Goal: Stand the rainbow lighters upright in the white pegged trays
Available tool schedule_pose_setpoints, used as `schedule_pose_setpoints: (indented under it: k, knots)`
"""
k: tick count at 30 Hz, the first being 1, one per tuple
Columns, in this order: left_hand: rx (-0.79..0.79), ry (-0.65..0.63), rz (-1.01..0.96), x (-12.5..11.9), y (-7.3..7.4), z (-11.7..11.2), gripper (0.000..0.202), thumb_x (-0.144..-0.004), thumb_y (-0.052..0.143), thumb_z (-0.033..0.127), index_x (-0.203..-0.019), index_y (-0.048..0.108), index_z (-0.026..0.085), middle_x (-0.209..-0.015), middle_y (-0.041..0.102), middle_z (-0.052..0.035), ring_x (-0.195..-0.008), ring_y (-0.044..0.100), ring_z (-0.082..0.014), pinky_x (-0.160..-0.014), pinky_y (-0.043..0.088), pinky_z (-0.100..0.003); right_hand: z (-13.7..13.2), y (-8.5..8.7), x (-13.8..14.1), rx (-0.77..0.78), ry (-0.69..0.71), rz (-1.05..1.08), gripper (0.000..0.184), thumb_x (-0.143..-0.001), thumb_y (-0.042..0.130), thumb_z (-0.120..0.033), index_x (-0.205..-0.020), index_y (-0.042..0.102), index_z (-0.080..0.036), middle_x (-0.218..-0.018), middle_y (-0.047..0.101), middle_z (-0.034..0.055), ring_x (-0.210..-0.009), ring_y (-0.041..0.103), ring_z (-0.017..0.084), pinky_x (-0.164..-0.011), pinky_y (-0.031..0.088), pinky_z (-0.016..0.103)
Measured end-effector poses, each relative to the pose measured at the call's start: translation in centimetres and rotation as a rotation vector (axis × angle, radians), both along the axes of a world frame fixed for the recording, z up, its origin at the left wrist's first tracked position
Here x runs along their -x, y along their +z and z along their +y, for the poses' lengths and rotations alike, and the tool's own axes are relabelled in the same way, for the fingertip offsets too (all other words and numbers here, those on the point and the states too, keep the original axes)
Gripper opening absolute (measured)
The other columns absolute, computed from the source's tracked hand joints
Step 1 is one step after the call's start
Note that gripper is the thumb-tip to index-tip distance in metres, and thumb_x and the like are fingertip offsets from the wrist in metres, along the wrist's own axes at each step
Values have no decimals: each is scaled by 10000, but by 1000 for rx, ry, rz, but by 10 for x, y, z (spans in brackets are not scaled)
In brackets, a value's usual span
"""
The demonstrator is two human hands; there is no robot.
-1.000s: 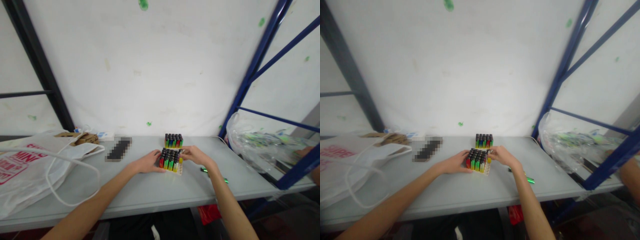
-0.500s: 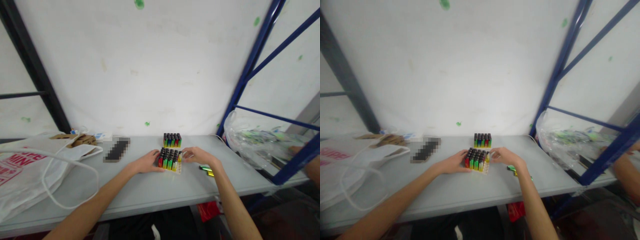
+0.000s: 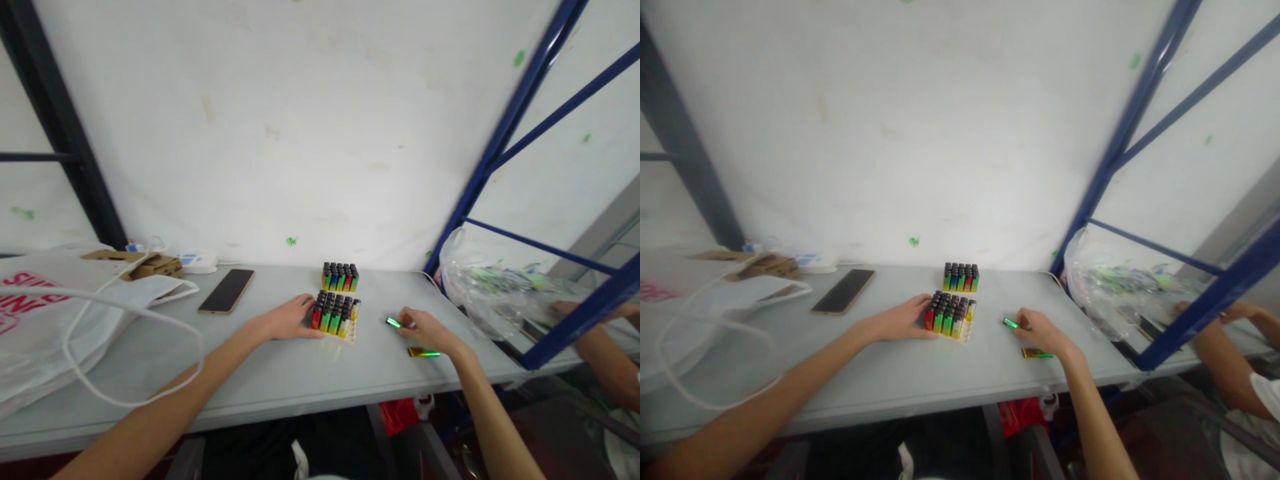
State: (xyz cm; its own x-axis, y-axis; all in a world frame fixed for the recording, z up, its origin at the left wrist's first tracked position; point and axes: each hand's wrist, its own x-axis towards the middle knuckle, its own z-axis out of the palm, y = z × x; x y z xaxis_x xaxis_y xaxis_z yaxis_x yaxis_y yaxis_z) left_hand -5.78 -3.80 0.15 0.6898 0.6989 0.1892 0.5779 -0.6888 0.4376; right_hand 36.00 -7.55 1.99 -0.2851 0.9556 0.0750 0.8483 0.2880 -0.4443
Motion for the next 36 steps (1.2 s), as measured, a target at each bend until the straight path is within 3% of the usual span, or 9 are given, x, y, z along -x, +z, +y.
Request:
schedule_pose_setpoints:
  k: [5,9,12,14,17,21,26,31,36]
  knots:
    - [-4,13,19,0,1,-1,792,-846,717,713,-1388,554,158,-1457,536,-172,-1324,536,-366,-1186,403,-444,9,14,36,32,105,473,433,-906,660,-579,-1107,496,-232,-906,751,72,-746,694,224,-738,559,396]
    - [-17,14,7,0,1,-1,817,-844,712,729,-1411,545,165,-1447,544,-169,-1318,546,-365,-1176,415,-446,15,35,69,87,196,830,623,-890,729,-555,-1357,450,-250,-950,693,32,-801,672,190,-802,575,403]
    - [-20,14,4,0,0,-1,825,-847,709,732,-1417,544,159,-1446,547,-169,-1318,550,-362,-1176,418,-435,17,46,94,80,199,979,424,-922,690,-573,-1153,561,-242,-780,552,-41,-658,552,127,-650,519,293]
    - [-18,13,7,-1,0,0,837,-843,709,737,-1424,542,157,-1447,548,-168,-1318,551,-362,-1178,417,-435,18,48,109,47,178,1061,407,-935,641,-629,-935,532,-237,-708,439,-70,-544,407,88,-510,386,228]
    - [-23,10,-2,0,-2,1,865,-845,697,750,-1451,522,160,-1455,543,-173,-1329,543,-370,-1184,412,-459,20,43,127,-51,105,1021,505,-923,601,-698,-783,446,-238,-644,371,-77,-500,307,86,-449,262,223]
    - [-24,0,-6,0,-3,2,862,-843,707,740,-1453,519,161,-1474,529,-180,-1349,530,-374,-1196,403,-470,26,29,142,-229,-37,867,544,-902,572,-719,-680,435,-242,-567,403,-53,-518,345,116,-469,282,254]
    - [-1,-3,-11,0,0,1,830,-840,731,704,-1427,529,153,-1474,529,-181,-1356,524,-370,-1211,393,-464,37,13,153,-372,-158,767,467,-887,497,-580,-575,408,-244,-525,404,-33,-536,371,134,-526,287,282]
    - [3,-5,-12,-1,1,-1,833,-851,727,694,-1452,506,162,-1483,522,-175,-1368,513,-362,-1217,380,-457,35,11,157,-395,-143,668,418,-874,457,-527,-575,430,-235,-543,440,-23,-557,414,145,-568,297,287]
    - [9,0,8,0,1,-1,851,-851,717,712,-1461,500,158,-1497,509,-179,-1377,502,-369,-1225,370,-460,28,23,151,-395,-105,638,470,-933,447,-595,-630,436,-237,-565,444,-21,-589,418,154,-585,314,282]
